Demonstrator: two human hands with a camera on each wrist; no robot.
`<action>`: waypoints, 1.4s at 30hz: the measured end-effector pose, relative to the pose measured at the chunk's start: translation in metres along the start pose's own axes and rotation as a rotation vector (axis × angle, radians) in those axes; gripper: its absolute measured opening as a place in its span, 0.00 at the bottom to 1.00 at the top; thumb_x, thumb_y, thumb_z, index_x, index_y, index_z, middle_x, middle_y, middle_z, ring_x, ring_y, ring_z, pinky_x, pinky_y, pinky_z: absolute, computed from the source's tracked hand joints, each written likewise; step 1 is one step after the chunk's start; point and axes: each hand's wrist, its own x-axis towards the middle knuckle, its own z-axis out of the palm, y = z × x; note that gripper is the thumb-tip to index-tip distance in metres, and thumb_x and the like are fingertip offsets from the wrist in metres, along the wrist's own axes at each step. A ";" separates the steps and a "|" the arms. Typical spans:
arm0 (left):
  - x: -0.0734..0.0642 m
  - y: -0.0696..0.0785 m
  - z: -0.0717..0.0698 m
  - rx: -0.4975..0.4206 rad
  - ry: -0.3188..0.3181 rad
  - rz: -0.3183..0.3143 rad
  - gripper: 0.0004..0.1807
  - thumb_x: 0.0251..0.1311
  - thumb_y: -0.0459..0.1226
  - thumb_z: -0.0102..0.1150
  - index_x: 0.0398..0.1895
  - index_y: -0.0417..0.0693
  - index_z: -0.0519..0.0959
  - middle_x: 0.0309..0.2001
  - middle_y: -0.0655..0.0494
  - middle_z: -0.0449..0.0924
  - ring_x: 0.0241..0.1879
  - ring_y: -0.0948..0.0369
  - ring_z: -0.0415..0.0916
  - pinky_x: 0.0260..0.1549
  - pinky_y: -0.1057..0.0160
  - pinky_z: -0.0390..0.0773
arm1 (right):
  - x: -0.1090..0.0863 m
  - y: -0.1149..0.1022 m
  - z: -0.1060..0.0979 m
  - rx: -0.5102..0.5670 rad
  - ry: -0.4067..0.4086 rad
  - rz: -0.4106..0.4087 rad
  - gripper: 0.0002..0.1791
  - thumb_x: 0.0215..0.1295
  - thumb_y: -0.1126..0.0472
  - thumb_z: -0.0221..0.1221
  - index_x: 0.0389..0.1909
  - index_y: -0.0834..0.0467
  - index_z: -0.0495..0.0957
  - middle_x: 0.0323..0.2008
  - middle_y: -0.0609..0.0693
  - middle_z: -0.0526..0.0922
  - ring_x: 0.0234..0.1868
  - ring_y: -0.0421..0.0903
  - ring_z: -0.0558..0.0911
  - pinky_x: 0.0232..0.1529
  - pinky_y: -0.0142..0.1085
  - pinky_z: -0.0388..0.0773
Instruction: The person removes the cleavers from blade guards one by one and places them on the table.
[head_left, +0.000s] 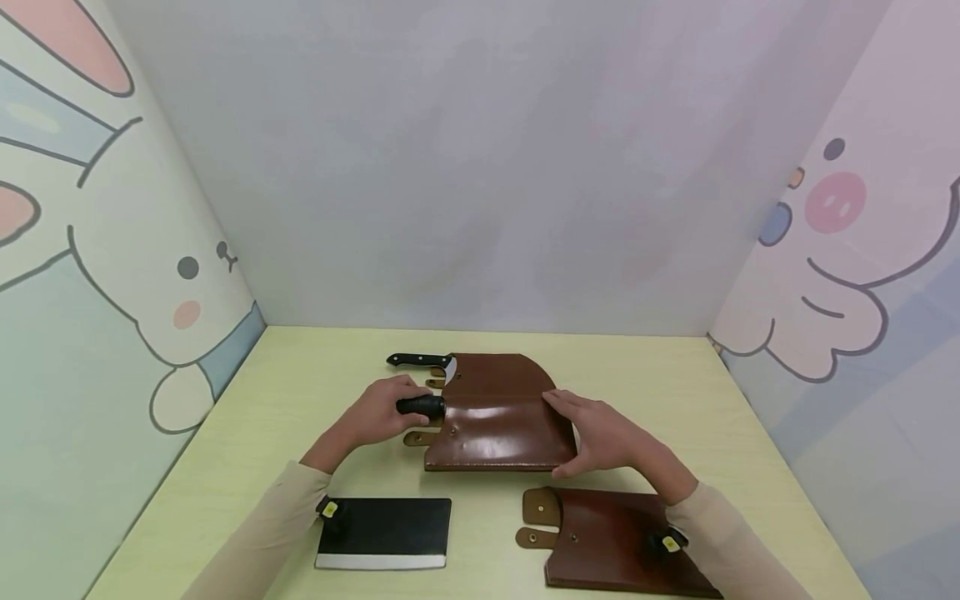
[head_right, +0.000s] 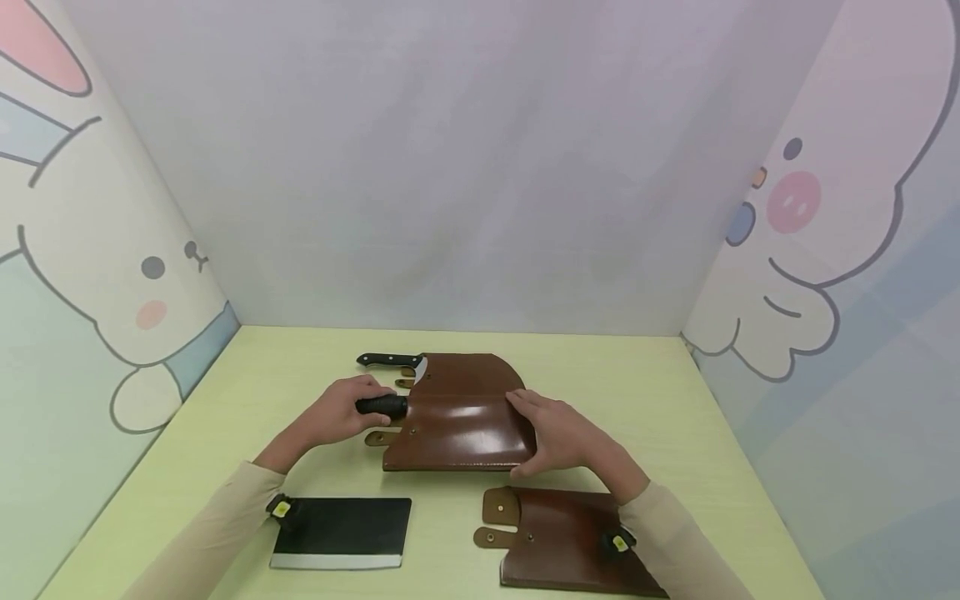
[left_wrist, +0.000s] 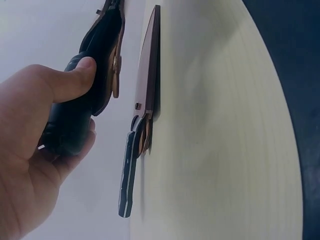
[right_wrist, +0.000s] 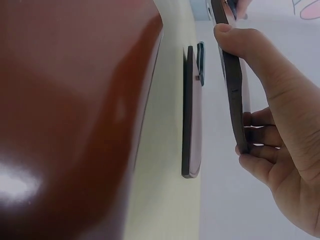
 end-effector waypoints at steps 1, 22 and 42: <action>0.000 0.000 0.000 -0.002 0.002 0.000 0.24 0.60 0.45 0.73 0.59 0.47 0.84 0.43 0.57 0.81 0.36 0.65 0.74 0.35 0.62 0.75 | 0.000 0.000 0.000 -0.001 0.002 0.000 0.67 0.45 0.29 0.74 0.79 0.61 0.57 0.76 0.60 0.63 0.70 0.60 0.72 0.62 0.54 0.75; -0.002 -0.003 -0.002 0.013 0.007 0.027 0.19 0.59 0.45 0.74 0.53 0.52 0.86 0.43 0.61 0.87 0.36 0.65 0.76 0.35 0.62 0.71 | -0.006 0.001 0.000 0.012 0.015 -0.002 0.66 0.46 0.32 0.75 0.79 0.61 0.57 0.76 0.62 0.62 0.69 0.62 0.73 0.60 0.56 0.75; -0.008 -0.006 -0.003 -0.020 -0.012 -0.013 0.17 0.60 0.44 0.73 0.52 0.56 0.86 0.40 0.65 0.86 0.31 0.67 0.73 0.34 0.63 0.72 | -0.011 0.008 0.003 -0.005 0.029 0.014 0.65 0.44 0.34 0.77 0.79 0.61 0.58 0.76 0.61 0.63 0.69 0.61 0.72 0.59 0.55 0.76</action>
